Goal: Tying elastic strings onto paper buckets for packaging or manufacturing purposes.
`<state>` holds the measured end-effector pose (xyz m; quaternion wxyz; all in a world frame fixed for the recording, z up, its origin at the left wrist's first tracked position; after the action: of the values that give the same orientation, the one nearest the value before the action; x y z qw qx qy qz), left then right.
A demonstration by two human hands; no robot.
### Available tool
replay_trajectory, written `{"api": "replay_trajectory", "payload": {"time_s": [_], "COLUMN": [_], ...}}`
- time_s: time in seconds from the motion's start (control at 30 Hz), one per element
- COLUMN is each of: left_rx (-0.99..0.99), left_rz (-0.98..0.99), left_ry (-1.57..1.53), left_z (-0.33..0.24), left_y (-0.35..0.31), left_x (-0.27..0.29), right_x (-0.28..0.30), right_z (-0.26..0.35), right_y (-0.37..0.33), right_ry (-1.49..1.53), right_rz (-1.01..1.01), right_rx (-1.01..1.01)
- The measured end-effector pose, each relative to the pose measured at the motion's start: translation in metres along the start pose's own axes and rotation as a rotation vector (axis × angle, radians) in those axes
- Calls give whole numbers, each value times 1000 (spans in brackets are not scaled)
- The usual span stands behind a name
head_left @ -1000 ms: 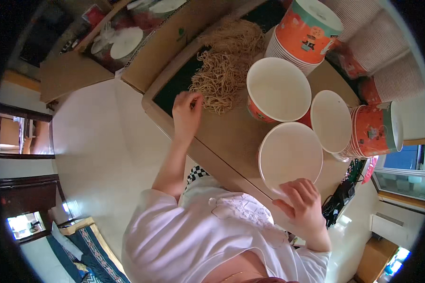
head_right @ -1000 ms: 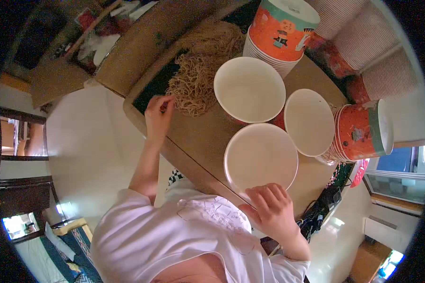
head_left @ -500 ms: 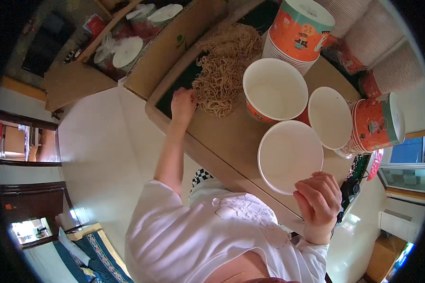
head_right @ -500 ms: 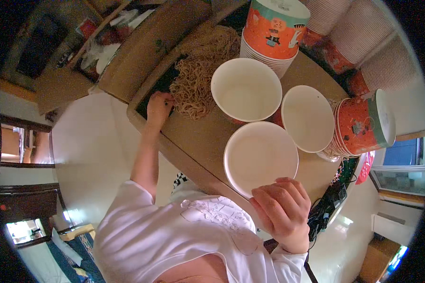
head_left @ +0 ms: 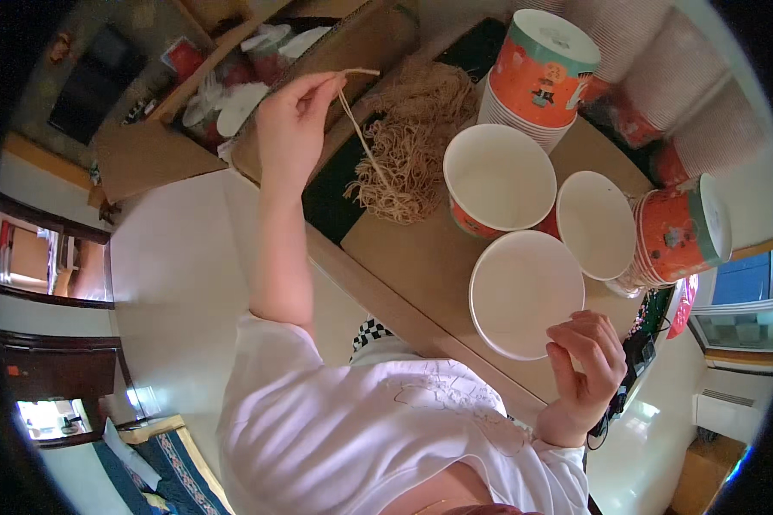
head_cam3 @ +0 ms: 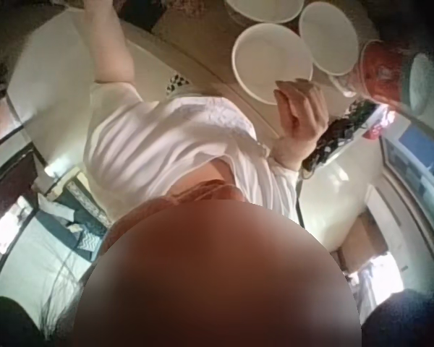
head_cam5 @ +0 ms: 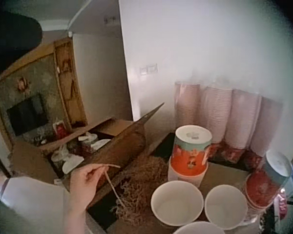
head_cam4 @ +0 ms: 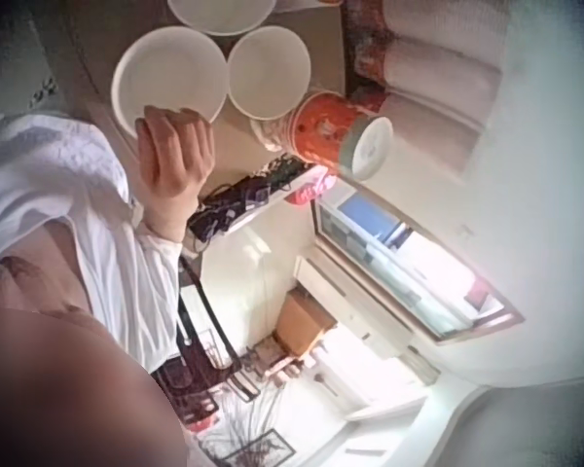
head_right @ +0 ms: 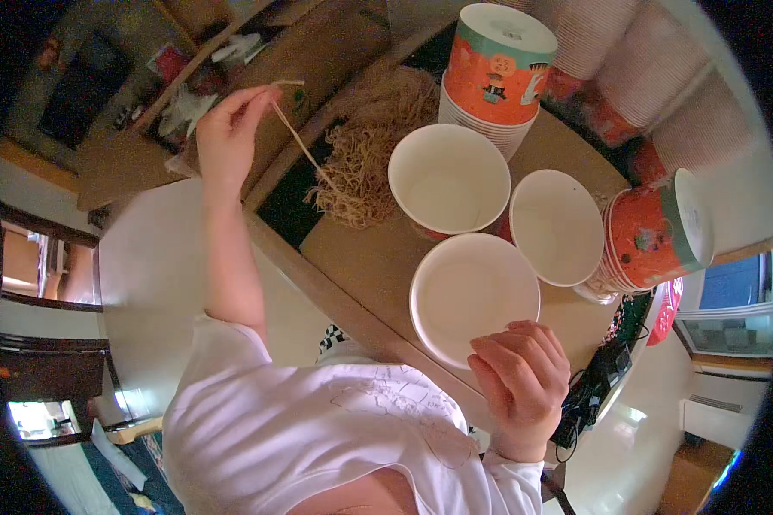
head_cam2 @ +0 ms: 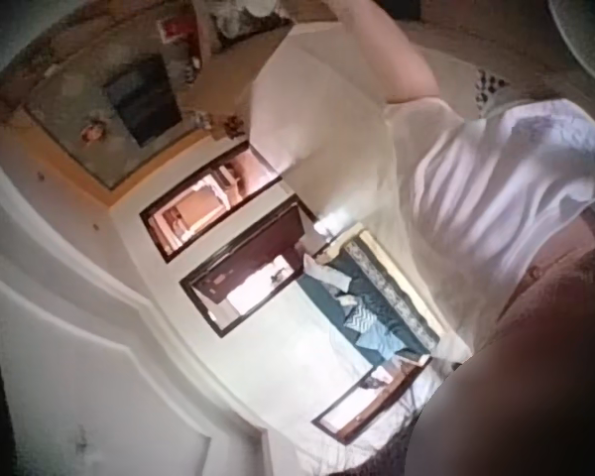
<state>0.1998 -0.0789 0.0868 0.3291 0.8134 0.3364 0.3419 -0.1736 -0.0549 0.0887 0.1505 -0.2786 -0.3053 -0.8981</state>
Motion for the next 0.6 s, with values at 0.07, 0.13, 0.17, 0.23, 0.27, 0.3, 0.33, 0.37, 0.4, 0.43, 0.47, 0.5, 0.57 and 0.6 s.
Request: {"api": "replay_trajectory", "payload": {"time_s": [0.07, 0.13, 0.17, 0.23, 0.27, 0.3, 0.33, 0.37, 0.4, 0.43, 0.47, 0.5, 0.57, 0.6], "left_rx": [75, 101, 169, 212, 219, 181, 142, 135, 120, 36, -106, -115, -169, -178], "left_rz": [1, -5, -81, -192, -195, -154, -113, -172, -160, -151, -142, -110, -57, -10], "left_ry": [-124, -272, -412, -590, -587, -628, -670, -584, -607, -569, -566, -522, -372, -369], "left_z": [-3, -5, -6, -12, -17, -23, -30, -37, -46, -55, -64, -72, -86, -90], "left_y": [7, 16, 20, 29, 33, 38, 43, 45, 47, 48, 49, 46, 34, 31], "left_x": [-8, -15, -17, -21, -20, -20, -19, -20, -22, -24, -28, -34, -46, -55], "right_x": [2, 3, 3, 3, 4, 5, 7, 9, 11, 13, 15, 14, 4, -6], "right_z": [-2, -5, -6, -7, -6, -4, -3, 1, 5, 9, 11, 11, 10, 7], "right_y": [-1, -3, -4, -7, -8, -8, -5, -2, 5, 15, 30, 48, 89, 112], "right_ry": [10, 13, 26, 26, 34, 32, 34, 31, 70, 109, 134, 206, 416, 555], "right_rz": [8, -17, -9, -29, -40, -46, -38, -32, -42, -36, -39, -46, -19, 33], "right_rx": [-6, -6, -20, -51, -74, -73, -90, -109, -123, -125, -55, -88, -171, -186]}}
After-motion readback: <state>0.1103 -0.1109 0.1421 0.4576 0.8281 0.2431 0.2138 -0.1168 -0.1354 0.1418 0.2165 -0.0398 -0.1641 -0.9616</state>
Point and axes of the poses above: each hand's wrist, its own y-axis towards the middle knuckle, its own x-axis out of the back of the hand, z = x × y, the point moved 1 cm from there along y, towards the middle knuckle, and after that the axes turned 12 degrees about -x, right-handed, at the moved point
